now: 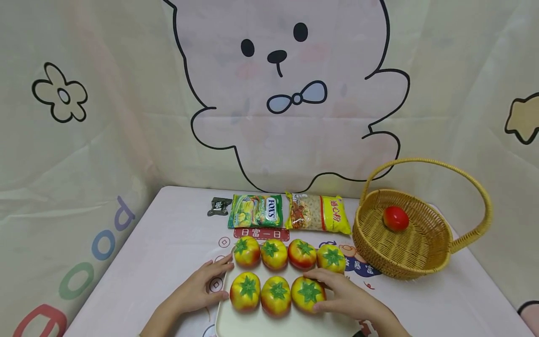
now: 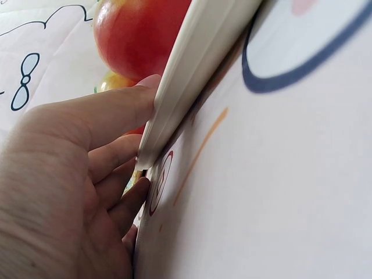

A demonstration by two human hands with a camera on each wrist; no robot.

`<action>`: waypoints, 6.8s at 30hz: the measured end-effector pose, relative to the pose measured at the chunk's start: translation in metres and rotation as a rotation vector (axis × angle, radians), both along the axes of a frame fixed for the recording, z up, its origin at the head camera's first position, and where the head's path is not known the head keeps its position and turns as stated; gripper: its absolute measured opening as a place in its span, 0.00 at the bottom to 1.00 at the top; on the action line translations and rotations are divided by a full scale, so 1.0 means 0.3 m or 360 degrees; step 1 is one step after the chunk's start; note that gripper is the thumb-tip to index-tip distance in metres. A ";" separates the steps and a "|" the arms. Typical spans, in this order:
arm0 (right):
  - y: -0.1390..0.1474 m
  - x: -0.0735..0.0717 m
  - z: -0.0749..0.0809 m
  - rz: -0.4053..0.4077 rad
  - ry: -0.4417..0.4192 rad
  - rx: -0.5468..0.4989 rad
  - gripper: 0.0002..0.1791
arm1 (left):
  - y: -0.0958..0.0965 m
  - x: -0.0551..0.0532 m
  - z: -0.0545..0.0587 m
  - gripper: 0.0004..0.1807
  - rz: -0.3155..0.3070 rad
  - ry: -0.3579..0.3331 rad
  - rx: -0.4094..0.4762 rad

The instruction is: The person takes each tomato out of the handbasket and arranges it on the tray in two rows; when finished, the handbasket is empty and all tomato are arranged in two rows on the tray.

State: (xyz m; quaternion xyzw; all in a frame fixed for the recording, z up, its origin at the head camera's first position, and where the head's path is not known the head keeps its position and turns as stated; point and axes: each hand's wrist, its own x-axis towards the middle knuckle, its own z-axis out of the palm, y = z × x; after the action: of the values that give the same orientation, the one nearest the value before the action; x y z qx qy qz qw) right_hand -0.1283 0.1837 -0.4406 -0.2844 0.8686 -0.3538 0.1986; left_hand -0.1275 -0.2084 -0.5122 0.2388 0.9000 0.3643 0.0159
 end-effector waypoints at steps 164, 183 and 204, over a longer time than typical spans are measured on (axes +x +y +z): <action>0.368 -0.187 0.246 -0.0398 0.0514 -0.0289 0.35 | 0.001 0.004 0.008 0.34 -0.0012 0.0003 0.0008; 0.277 0.022 0.078 -0.0436 0.0180 -0.0506 0.32 | 0.002 0.003 0.005 0.33 0.0006 -0.0038 0.0033; 0.248 0.043 -0.025 -0.0426 -0.0630 -0.0491 0.35 | 0.000 0.003 0.000 0.34 0.0018 -0.0049 0.0029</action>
State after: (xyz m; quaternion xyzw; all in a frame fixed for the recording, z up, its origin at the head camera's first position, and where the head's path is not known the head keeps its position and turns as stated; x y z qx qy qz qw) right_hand -0.1156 0.2581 -0.4482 -0.1194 0.7787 -0.5536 0.2700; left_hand -0.1266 -0.2084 -0.5120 0.2281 0.8978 0.3760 0.0254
